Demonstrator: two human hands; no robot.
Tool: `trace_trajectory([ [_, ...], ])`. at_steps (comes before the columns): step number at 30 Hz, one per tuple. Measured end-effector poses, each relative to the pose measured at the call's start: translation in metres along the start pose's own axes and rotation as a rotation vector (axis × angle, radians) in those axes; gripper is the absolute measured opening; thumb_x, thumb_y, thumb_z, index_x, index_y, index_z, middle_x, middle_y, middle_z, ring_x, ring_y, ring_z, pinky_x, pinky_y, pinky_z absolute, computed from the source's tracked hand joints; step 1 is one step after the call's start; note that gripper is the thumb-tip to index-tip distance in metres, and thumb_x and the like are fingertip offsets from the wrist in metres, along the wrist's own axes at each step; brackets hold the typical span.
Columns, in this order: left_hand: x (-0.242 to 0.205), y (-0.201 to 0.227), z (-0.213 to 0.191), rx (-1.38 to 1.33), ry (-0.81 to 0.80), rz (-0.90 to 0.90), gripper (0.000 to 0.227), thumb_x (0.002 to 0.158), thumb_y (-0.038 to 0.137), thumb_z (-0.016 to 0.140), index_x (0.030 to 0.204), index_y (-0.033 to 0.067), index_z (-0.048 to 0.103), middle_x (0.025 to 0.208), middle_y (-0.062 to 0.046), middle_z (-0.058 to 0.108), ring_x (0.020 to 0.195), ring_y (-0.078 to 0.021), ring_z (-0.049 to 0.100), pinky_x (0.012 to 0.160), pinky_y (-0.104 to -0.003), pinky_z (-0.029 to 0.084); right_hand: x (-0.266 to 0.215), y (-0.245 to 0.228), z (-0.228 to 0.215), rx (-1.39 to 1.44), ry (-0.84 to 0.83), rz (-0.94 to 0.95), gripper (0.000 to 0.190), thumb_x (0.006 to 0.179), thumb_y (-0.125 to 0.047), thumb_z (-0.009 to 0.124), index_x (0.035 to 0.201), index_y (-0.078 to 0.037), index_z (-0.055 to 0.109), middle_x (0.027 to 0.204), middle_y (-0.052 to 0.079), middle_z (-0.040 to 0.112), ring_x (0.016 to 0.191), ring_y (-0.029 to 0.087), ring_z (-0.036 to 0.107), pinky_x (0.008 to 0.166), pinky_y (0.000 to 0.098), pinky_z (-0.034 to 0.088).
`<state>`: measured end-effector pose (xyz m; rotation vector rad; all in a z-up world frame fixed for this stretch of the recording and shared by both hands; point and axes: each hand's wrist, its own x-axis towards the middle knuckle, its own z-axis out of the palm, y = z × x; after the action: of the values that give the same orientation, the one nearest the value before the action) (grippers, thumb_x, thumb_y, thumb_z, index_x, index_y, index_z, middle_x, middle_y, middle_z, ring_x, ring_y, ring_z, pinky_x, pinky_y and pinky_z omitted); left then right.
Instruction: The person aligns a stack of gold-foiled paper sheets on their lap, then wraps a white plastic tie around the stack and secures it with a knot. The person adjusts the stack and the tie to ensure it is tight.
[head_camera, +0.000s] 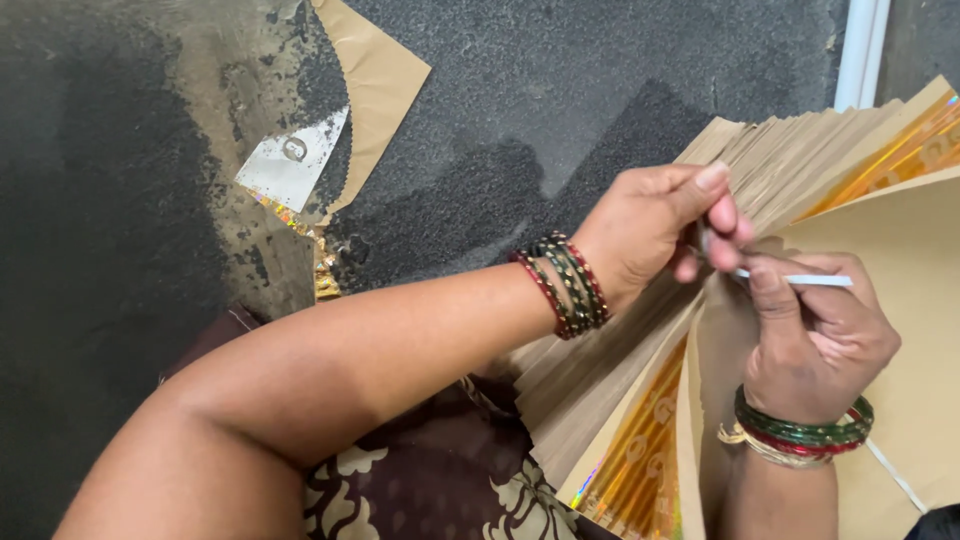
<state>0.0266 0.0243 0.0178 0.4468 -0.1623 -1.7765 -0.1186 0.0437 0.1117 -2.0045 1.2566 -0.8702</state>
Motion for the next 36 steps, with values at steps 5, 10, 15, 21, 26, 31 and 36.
trace_trajectory([
  [5, 0.035, -0.030, -0.012, 0.024, -0.187, 0.059, 0.039, 0.113, 0.027, 0.049, 0.084, 0.0027, 0.060, 0.074, -0.003, 0.060, 0.063, -0.0106, 0.054, 0.057, -0.026, 0.046, 0.003, -0.019, 0.008, 0.049, 0.019, 0.020, 0.011, 0.105, -0.004, 0.072, 0.110, 0.005, 0.071, 0.109, 0.010, 0.069, 0.096, 0.015, 0.069, 0.090, 0.0262, 0.058],
  [10, 0.048, -0.034, -0.020, 0.145, -0.283, 0.080, 0.045, 0.111, 0.028, 0.050, 0.074, 0.0039, 0.058, 0.065, 0.000, 0.054, 0.058, -0.0100, 0.049, 0.054, -0.027, 0.045, 0.003, -0.004, 0.000, 0.313, -0.066, 0.052, 0.014, 0.114, -0.005, 0.065, 0.108, 0.007, 0.066, 0.106, 0.018, 0.072, 0.100, 0.024, 0.072, 0.101, 0.0353, 0.060],
  [15, 0.038, -0.013, -0.013, 0.400, -0.329, 0.172, 0.043, 0.109, 0.027, 0.054, 0.073, 0.0049, 0.056, 0.065, 0.003, 0.052, 0.061, -0.0081, 0.049, 0.057, -0.027, 0.048, 0.018, -0.005, -0.015, 0.490, -0.141, 0.161, 0.020, 0.114, -0.012, 0.062, 0.102, 0.004, 0.065, 0.096, 0.015, 0.070, 0.090, 0.025, 0.070, 0.090, 0.0357, 0.058],
  [21, 0.035, 0.010, -0.016, 0.917, -0.336, 0.270, 0.038, 0.104, 0.028, 0.057, 0.074, 0.0059, 0.062, 0.060, 0.005, 0.056, 0.057, -0.0061, 0.052, 0.058, -0.025, 0.050, 0.015, 0.029, -0.040, 0.557, -0.193, 0.309, 0.025, 0.114, -0.008, 0.067, 0.095, 0.008, 0.064, 0.083, 0.014, 0.065, 0.068, 0.015, 0.054, 0.069, 0.0291, 0.046],
  [26, 0.037, 0.004, -0.022, 0.748, -0.296, 0.097, 0.036, 0.105, 0.025, 0.057, 0.077, 0.0041, 0.061, 0.064, 0.002, 0.055, 0.059, -0.0082, 0.051, 0.059, -0.030, 0.052, 0.013, 0.035, -0.041, 0.542, -0.217, 0.188, 0.029, 0.116, -0.009, 0.069, 0.094, 0.009, 0.064, 0.082, 0.013, 0.064, 0.068, 0.016, 0.056, 0.069, 0.0281, 0.047],
  [31, 0.013, 0.018, -0.020, 1.188, -0.344, 0.617, 0.021, 0.106, 0.027, 0.059, 0.098, 0.0084, 0.055, 0.081, -0.008, 0.064, 0.073, -0.0263, 0.066, 0.068, -0.037, 0.054, 0.012, 0.037, -0.039, 0.584, -0.190, 0.191, 0.030, 0.112, -0.013, 0.071, 0.091, 0.008, 0.064, 0.079, 0.013, 0.064, 0.065, 0.017, 0.057, 0.062, 0.0237, 0.040],
  [36, -0.012, 0.048, 0.012, 1.551, -0.445, 0.604, 0.025, 0.097, 0.032, 0.065, 0.105, 0.0118, 0.053, 0.088, -0.010, 0.069, 0.078, -0.0371, 0.069, 0.062, -0.048, 0.050, 0.016, 0.034, -0.037, 0.601, -0.201, 0.193, 0.030, 0.110, -0.014, 0.071, 0.089, 0.007, 0.064, 0.079, 0.014, 0.065, 0.065, 0.016, 0.056, 0.060, 0.0234, 0.039],
])
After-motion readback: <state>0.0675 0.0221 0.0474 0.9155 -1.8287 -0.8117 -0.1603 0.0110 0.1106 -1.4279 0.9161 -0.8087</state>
